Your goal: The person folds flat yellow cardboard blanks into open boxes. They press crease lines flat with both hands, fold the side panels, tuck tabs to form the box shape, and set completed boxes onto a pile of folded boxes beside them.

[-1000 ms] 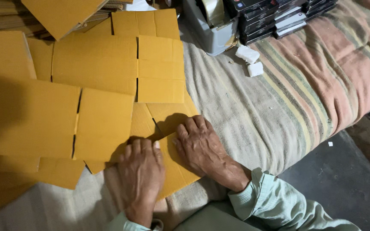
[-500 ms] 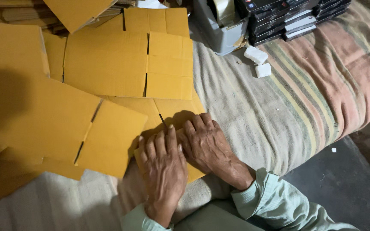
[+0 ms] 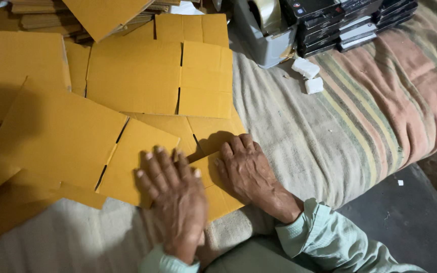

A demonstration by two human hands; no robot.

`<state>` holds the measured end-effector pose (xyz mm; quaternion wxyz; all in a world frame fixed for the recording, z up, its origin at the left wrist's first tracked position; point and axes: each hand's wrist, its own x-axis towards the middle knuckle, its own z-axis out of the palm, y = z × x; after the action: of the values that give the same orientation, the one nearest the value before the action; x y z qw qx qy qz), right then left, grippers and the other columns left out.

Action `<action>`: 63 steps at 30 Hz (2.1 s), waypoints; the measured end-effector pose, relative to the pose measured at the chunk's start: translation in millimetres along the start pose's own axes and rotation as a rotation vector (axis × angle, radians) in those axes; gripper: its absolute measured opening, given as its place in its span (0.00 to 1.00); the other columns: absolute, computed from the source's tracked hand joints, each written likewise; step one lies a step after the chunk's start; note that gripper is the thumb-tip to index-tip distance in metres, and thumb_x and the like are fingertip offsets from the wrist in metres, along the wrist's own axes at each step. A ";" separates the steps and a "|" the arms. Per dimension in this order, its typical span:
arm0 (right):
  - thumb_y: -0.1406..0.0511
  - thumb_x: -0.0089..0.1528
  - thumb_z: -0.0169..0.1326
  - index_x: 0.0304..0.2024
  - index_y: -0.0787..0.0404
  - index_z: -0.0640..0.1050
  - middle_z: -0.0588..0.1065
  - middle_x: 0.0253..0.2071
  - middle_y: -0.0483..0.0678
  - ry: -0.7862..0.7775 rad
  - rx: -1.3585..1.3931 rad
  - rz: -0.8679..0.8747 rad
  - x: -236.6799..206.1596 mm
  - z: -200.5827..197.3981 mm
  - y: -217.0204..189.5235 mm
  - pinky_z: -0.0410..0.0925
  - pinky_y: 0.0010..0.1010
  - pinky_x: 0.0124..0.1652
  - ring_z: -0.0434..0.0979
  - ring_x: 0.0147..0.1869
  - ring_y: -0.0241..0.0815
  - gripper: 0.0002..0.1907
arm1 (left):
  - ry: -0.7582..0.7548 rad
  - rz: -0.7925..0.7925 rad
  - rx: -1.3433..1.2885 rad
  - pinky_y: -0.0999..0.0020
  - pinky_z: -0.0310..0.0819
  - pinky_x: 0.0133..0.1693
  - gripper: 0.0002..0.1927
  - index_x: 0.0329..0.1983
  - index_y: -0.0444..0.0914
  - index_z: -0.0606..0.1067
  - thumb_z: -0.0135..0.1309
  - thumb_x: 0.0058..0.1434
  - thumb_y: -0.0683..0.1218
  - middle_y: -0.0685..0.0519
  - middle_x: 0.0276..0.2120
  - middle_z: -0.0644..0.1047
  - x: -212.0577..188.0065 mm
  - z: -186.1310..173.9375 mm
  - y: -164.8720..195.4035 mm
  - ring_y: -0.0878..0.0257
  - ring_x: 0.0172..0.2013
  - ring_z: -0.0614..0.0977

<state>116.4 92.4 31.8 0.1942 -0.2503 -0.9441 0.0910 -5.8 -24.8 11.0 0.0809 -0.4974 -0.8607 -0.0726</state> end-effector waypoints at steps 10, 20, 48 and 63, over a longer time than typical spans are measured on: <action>0.63 0.64 0.52 0.42 0.69 0.74 0.71 0.39 0.58 0.014 0.043 -0.012 -1.4 0.0 1.1 0.67 0.46 0.46 0.68 0.46 0.58 0.13 | 0.045 0.035 -0.171 0.33 0.30 0.68 0.32 0.72 0.33 0.59 0.41 0.68 0.53 0.31 0.73 0.51 -2.9 4.9 -1.4 0.33 0.73 0.44; 0.62 0.64 0.52 0.42 0.70 0.74 0.72 0.40 0.59 -0.049 0.015 0.014 -0.9 2.6 2.1 0.67 0.46 0.46 0.68 0.47 0.59 0.15 | 0.042 0.001 -0.055 0.30 0.33 0.67 0.31 0.71 0.31 0.59 0.41 0.68 0.52 0.26 0.71 0.52 -2.0 -1.8 -6.1 0.31 0.72 0.46; 0.58 0.65 0.49 0.43 0.68 0.77 0.74 0.46 0.61 -0.044 -0.034 0.063 3.2 10.0 5.7 0.62 0.49 0.54 0.72 0.53 0.61 0.17 | -0.057 0.063 -0.274 0.50 0.67 0.52 0.24 0.63 0.36 0.70 0.43 0.68 0.51 0.43 0.53 0.75 -0.6 -11.4 -12.1 0.46 0.54 0.74; 0.51 0.59 0.56 0.74 0.65 0.59 0.54 0.77 0.60 -0.236 0.056 -0.290 -56.0 -20.1 6.0 0.46 0.50 0.75 0.47 0.82 0.55 0.46 | 0.064 0.400 -0.438 0.44 0.54 0.68 0.40 0.72 0.32 0.62 0.54 0.64 0.60 0.41 0.72 0.61 -70.4 29.9 -51.4 0.42 0.74 0.57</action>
<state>172.1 70.7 30.5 0.0999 -0.0936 -0.9836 0.1172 -17.8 -103.6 -35.3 0.0115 -0.6602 -0.7064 -0.2550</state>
